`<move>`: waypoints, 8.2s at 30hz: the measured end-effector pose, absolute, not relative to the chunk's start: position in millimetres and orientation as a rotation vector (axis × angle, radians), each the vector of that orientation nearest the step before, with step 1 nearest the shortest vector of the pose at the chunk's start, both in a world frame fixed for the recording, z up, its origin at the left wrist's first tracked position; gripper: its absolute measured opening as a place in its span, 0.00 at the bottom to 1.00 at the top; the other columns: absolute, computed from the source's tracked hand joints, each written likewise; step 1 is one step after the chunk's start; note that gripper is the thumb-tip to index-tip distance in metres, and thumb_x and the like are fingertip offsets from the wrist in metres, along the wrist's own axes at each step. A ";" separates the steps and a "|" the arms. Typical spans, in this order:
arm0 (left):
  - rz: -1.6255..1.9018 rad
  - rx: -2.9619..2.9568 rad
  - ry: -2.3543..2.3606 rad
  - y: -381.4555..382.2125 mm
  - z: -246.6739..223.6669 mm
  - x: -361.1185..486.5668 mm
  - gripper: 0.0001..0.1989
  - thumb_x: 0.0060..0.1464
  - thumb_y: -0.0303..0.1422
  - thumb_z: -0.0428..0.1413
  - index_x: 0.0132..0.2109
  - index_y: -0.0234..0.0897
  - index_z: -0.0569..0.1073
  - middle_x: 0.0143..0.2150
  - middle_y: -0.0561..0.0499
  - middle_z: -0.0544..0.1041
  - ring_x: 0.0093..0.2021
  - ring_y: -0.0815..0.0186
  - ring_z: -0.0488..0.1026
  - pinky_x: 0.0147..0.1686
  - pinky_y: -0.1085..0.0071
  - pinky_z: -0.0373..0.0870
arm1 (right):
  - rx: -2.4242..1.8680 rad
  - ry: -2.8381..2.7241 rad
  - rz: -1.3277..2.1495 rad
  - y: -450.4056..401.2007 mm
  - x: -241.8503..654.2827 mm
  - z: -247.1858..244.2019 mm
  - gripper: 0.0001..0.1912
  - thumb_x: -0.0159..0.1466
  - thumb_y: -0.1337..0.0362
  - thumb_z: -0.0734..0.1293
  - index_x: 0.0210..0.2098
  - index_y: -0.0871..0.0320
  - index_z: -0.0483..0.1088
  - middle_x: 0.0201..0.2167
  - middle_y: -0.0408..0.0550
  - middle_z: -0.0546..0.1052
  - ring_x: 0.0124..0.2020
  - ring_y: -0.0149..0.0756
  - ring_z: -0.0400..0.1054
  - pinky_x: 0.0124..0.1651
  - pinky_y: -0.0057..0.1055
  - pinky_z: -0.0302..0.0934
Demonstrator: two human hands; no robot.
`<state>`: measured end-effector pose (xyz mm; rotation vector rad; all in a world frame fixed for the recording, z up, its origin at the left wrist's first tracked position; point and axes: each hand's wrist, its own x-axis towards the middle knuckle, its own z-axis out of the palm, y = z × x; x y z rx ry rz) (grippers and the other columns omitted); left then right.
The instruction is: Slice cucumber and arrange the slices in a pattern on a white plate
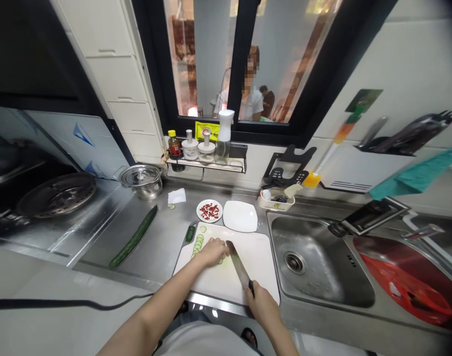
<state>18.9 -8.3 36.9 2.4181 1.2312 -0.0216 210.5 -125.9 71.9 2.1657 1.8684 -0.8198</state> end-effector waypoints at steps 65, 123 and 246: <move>-0.012 1.918 1.811 -12.5 15.5 -1.2 0.08 0.48 0.36 0.60 0.38 0.41 0.75 0.46 0.48 0.74 0.51 0.57 0.64 0.48 0.65 0.56 | 1.728 2.005 -0.616 -134.1 218.5 101.7 0.15 0.68 0.62 0.54 0.46 0.61 0.68 0.41 0.58 0.77 0.43 0.44 0.72 0.39 0.32 0.58; -0.046 1.911 1.818 -10.9 16.8 -0.4 0.09 0.47 0.37 0.60 0.37 0.42 0.75 0.45 0.48 0.75 0.51 0.57 0.65 0.48 0.65 0.56 | 1.589 2.078 -0.483 -110.8 218.1 113.4 0.16 0.67 0.64 0.56 0.48 0.62 0.69 0.42 0.61 0.77 0.45 0.47 0.72 0.41 0.37 0.63; 0.285 1.866 2.129 8.4 30.8 -42.3 0.16 0.58 0.30 0.48 0.50 0.46 0.73 0.47 0.45 0.73 0.51 0.55 0.65 0.49 0.60 0.56 | 2.265 1.988 -0.978 -132.2 253.6 66.8 0.18 0.66 0.55 0.57 0.41 0.61 0.70 0.36 0.53 0.77 0.36 0.38 0.69 0.34 0.26 0.53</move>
